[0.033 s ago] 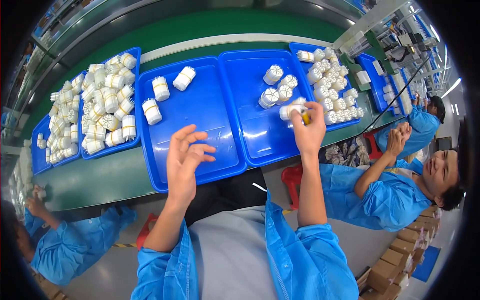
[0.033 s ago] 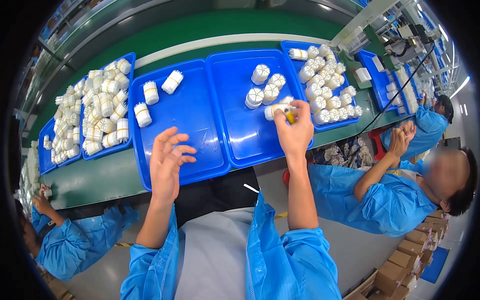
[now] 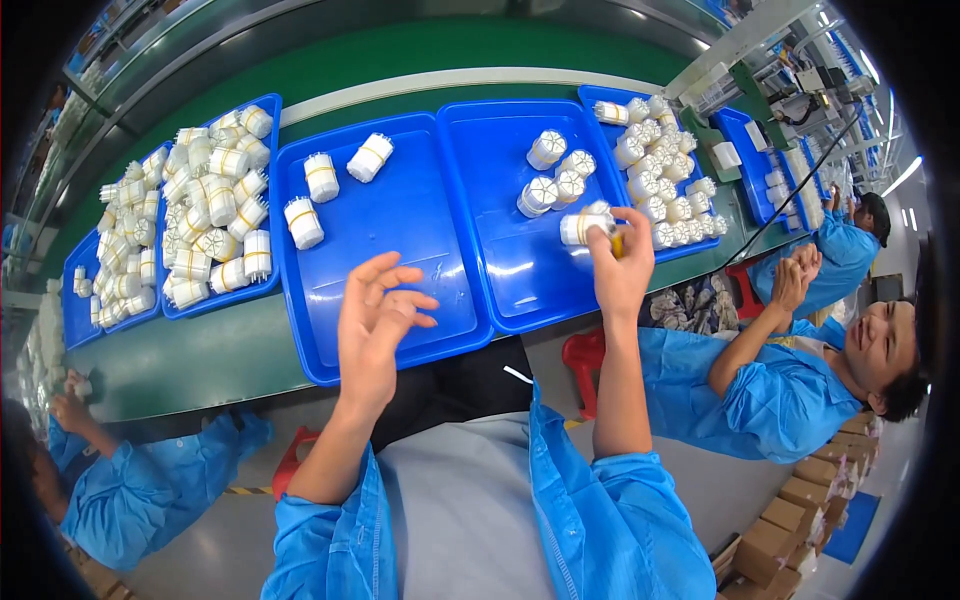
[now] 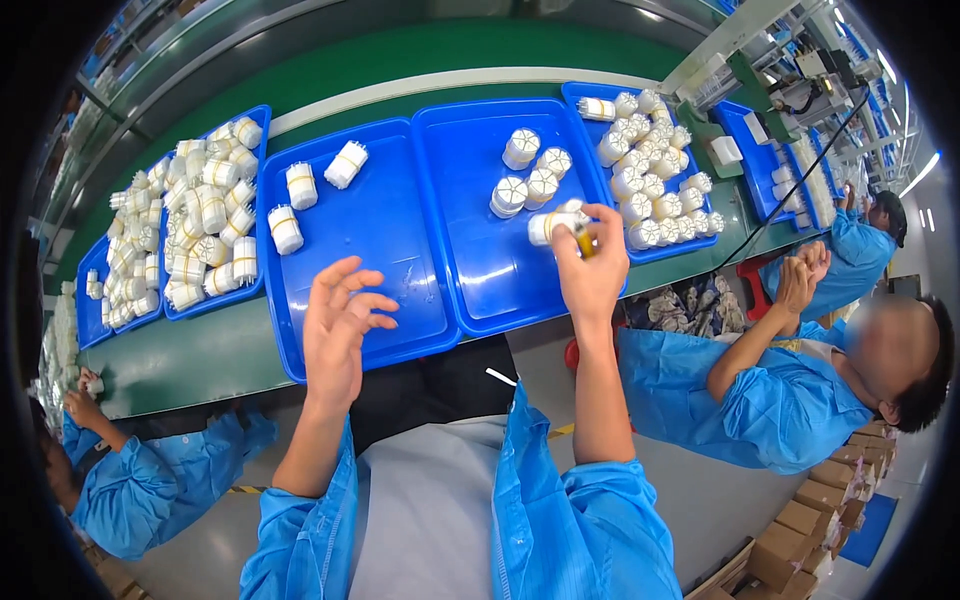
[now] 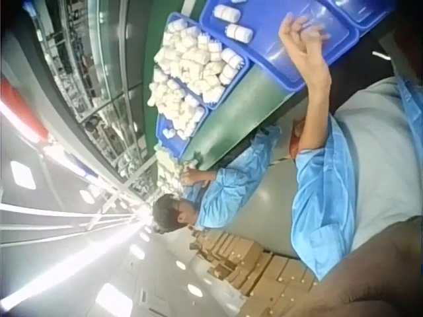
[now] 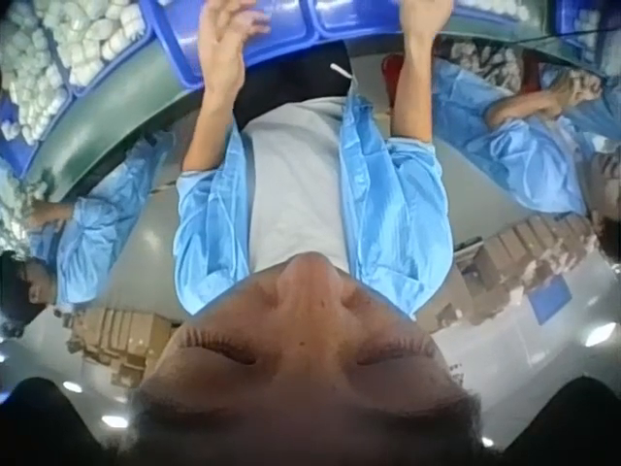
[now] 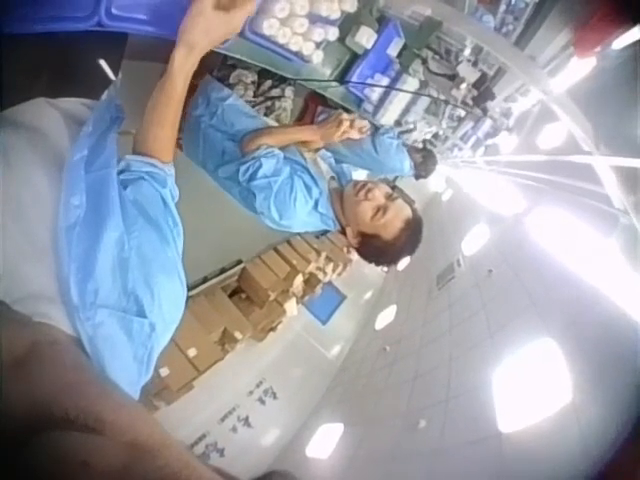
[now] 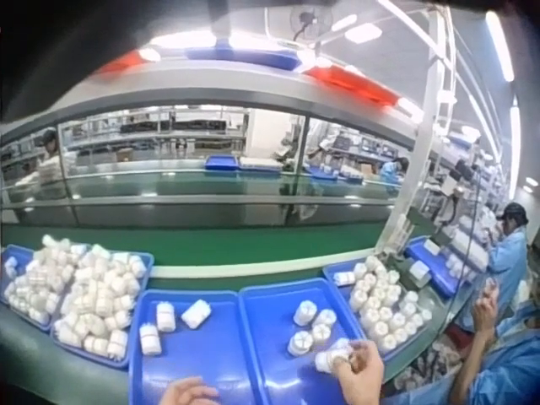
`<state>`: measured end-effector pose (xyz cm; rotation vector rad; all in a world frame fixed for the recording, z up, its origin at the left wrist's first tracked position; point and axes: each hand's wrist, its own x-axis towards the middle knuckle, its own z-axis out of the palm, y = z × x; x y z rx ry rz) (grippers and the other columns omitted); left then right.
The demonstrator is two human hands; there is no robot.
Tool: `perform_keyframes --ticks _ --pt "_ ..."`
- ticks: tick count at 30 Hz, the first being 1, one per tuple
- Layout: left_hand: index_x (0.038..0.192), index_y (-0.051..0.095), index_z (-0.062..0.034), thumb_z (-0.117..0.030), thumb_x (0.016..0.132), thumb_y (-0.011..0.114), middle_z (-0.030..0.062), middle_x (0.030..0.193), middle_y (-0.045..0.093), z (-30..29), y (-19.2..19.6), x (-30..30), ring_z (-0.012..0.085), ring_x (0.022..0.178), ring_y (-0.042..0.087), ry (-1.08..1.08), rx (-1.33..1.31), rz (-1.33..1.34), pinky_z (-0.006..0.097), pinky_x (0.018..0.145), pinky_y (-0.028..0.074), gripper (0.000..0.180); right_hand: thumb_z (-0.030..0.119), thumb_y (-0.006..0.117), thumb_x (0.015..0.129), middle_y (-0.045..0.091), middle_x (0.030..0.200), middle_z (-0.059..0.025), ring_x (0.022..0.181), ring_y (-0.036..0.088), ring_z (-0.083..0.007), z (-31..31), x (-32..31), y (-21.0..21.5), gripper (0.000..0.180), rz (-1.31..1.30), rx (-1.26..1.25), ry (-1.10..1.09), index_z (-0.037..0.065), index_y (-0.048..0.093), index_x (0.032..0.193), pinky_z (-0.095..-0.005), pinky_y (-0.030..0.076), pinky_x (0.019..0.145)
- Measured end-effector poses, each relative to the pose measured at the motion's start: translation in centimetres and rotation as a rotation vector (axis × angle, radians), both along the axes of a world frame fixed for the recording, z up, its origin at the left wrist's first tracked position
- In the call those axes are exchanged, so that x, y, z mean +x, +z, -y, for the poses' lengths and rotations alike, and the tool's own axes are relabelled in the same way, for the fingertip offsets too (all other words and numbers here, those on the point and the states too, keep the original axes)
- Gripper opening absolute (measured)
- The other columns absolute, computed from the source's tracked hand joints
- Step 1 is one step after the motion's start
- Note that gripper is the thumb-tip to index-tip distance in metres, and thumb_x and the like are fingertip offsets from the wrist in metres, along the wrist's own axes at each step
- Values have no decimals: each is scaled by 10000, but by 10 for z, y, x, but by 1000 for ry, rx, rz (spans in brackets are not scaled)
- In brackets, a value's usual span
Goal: The person assembles small cylindrical components by hand, securing yellow bands onto them with a manual screwdriver.
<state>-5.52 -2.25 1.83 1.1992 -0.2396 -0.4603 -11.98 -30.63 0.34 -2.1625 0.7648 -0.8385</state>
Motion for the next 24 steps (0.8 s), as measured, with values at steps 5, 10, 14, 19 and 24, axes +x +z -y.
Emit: perform_keyframes --ticks 5,10,14,19,24 --pt "1376 401 4 -67 897 623 161 1222 540 23 4 -18 196 1021 604 -174 -129 -76 320 843 525 533 132 653 900 489 714 68 537 341 11 -58 -32 28 303 380 883 286 41 574 1178 -188 225 452" --pt "1383 431 11 -146 903 683 131 1316 525 46 -2 -34 212 1184 534 -197 -216 -31 364 1016 424 565 160 661 916 487 711 67 501 313 17 -110 -37 32 287 412 1174 474 52 544 1154 -183 194 437" --pt "1381 438 23 -173 923 667 126 1314 549 40 -7 -34 199 1209 532 -177 -412 -78 351 1034 412 548 151 665 921 575 829 13 544 339 24 -136 -40 30 326 404 1193 483 56 503 1187 -165 220 461" --pt "1394 431 16 -243 909 681 156 1355 535 29 -3 -30 231 1243 533 -257 -485 -163 372 1071 404 604 52 691 886 627 1056 -89 802 531 -31 -141 -38 29 386 437 1002 538 26 472 1203 -162 394 616" --pt "1372 456 -12 -247 881 712 163 1358 531 29 -8 -29 245 1244 537 -263 -491 -137 391 1066 419 602 20 714 858 604 1203 -132 885 570 -68 -140 -37 28 439 484 777 619 8 502 1242 -186 441 673"
